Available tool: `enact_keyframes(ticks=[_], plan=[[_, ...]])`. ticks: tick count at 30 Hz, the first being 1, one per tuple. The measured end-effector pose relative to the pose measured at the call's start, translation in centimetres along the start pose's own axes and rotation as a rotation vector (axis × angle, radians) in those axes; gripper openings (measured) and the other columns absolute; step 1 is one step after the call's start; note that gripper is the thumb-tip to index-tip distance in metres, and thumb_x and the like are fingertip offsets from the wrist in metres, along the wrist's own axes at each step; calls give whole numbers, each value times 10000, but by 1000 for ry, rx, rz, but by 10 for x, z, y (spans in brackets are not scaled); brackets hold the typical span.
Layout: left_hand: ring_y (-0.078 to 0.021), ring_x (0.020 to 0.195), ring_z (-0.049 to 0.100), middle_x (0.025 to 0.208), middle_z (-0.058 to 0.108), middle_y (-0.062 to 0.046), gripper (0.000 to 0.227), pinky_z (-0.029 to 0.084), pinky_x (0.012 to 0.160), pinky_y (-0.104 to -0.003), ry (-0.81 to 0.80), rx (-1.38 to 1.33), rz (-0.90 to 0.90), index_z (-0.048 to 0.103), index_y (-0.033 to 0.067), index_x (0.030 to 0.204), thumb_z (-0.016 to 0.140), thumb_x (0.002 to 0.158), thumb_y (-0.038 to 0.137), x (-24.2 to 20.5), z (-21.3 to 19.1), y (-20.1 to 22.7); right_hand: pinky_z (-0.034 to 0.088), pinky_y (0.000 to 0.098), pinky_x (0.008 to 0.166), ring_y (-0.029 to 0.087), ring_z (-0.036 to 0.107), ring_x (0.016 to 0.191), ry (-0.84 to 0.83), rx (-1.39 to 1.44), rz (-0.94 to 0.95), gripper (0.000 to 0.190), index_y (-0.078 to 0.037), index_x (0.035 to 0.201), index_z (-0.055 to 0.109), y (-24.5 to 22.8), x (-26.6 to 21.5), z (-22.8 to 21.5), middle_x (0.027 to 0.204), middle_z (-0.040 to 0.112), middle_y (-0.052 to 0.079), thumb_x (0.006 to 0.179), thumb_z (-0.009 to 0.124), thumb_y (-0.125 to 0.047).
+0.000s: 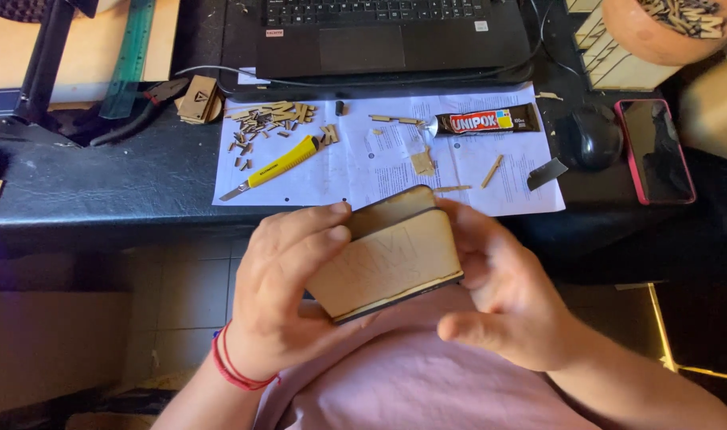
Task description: The person assembles a small wooden model by applying glue to the edges of a rectangular piece and attaching smaller wooden strips. They then fit the piece into a larger wooden box structure and place the assembled model into a container.
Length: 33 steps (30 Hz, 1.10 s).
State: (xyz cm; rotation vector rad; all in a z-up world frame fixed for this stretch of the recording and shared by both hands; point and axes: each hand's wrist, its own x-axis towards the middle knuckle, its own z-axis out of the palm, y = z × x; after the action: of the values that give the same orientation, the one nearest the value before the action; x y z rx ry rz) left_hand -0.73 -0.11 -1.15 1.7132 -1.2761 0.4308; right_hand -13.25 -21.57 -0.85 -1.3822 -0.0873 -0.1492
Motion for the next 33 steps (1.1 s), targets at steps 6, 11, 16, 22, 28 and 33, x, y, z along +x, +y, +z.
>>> enact_keyframes(ticks=[6, 11, 16, 22, 28, 33], plan=[[-320, 1186, 683, 1317, 594, -198, 653, 545, 958, -421, -3, 30, 69, 483, 62, 1287, 853, 871, 404, -1, 5, 0, 521, 295, 910, 161, 613, 1076, 193, -132, 52, 754, 4, 1383, 467, 9, 3, 3, 1204, 636, 103, 730, 803, -169], [-367, 1415, 580, 1501, 505, -220, 947, 482, 1203, -453, -58, -57, -12, 301, 118, 1519, 902, 850, 413, -18, -2, -12, 489, 268, 933, 165, 587, 1110, 309, -93, 5, 859, -24, 1442, 397, 2, 10, -11, 1308, 581, 111, 686, 788, -135], [-255, 1286, 571, 1562, 384, -203, 1140, 472, 1105, -419, -410, -661, -301, 189, 8, 1523, 734, 699, 577, 2, -13, -8, 543, 303, 793, 193, 699, 881, -85, 266, 143, 1070, -175, 1585, 108, -18, 19, -17, 1016, 698, 171, 798, 826, -78], [-296, 1392, 464, 1611, 314, -126, 1062, 426, 1112, -487, -369, -1611, -547, 157, 138, 1597, 799, 923, 650, -17, 17, -17, 572, 323, 784, 194, 681, 885, -337, 216, 343, 1100, -189, 1590, 82, -24, 35, -28, 1113, 656, 188, 776, 799, -1], [-214, 1331, 439, 1439, 435, -147, 1318, 354, 1111, -345, -591, -1605, -701, -10, 69, 1599, 856, 761, 603, -3, 20, 4, 490, 320, 1003, 208, 648, 1123, -520, -79, 244, 925, -130, 1564, 148, -20, 51, -43, 1187, 678, 170, 853, 740, -122], [-158, 1175, 516, 1349, 525, -139, 1203, 416, 1045, -313, -471, -1229, -713, 50, 41, 1579, 810, 714, 389, -1, 24, 17, 443, 331, 1102, 168, 662, 1214, -543, -511, 113, 846, -121, 1537, 232, -25, 66, -45, 1271, 702, 46, 851, 726, -90]])
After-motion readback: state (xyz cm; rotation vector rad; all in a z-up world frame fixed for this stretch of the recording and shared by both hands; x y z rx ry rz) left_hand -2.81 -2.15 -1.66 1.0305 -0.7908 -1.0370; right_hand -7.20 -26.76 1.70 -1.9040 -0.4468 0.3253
